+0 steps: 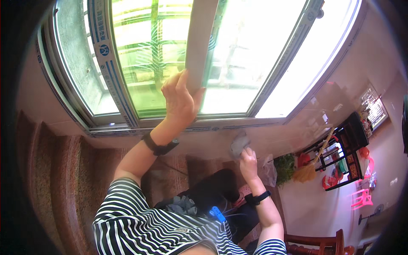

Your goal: Clean the window panes and the frame using a cloth.

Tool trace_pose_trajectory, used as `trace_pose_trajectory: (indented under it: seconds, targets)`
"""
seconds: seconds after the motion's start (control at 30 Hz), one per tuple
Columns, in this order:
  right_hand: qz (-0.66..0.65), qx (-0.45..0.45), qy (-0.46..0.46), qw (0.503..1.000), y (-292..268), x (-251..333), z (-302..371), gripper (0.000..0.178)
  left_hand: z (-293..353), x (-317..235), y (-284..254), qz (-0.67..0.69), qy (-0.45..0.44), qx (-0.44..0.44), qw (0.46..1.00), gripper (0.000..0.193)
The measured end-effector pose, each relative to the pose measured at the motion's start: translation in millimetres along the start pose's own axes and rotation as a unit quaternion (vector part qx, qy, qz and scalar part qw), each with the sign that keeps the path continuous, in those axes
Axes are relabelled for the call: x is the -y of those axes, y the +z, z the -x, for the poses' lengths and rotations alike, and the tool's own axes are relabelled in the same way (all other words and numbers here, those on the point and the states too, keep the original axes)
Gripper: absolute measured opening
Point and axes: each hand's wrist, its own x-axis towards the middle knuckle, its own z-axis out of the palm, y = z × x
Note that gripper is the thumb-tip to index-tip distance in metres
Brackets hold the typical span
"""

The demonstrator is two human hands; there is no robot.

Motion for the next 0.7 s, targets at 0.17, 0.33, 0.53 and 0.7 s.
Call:
trace_pose_trajectory:
  seconds: [0.17,0.33,0.53,0.7]
  targets:
    - [0.014,0.039,0.033,0.999,5.6,-30.8,39.2,0.03,-3.6,12.2,-17.4,-0.044,-0.038,0.009,0.998,0.077]
    - [-0.007,0.068,0.067,0.995,4.7,-33.0,54.8,0.038,9.4,53.1,-71.3,-0.171,-0.025,-0.024,0.985,0.075]
    - [-0.031,0.023,0.064,0.997,-12.0,-28.8,16.2,0.038,17.0,104.9,-133.0,-0.348,-0.031,-0.089,0.933,0.088]
    - [-0.182,-0.058,0.132,0.973,-44.7,-11.1,-40.2,0.044,14.2,118.1,-159.3,-0.37,-0.109,-0.07,0.92,0.095]
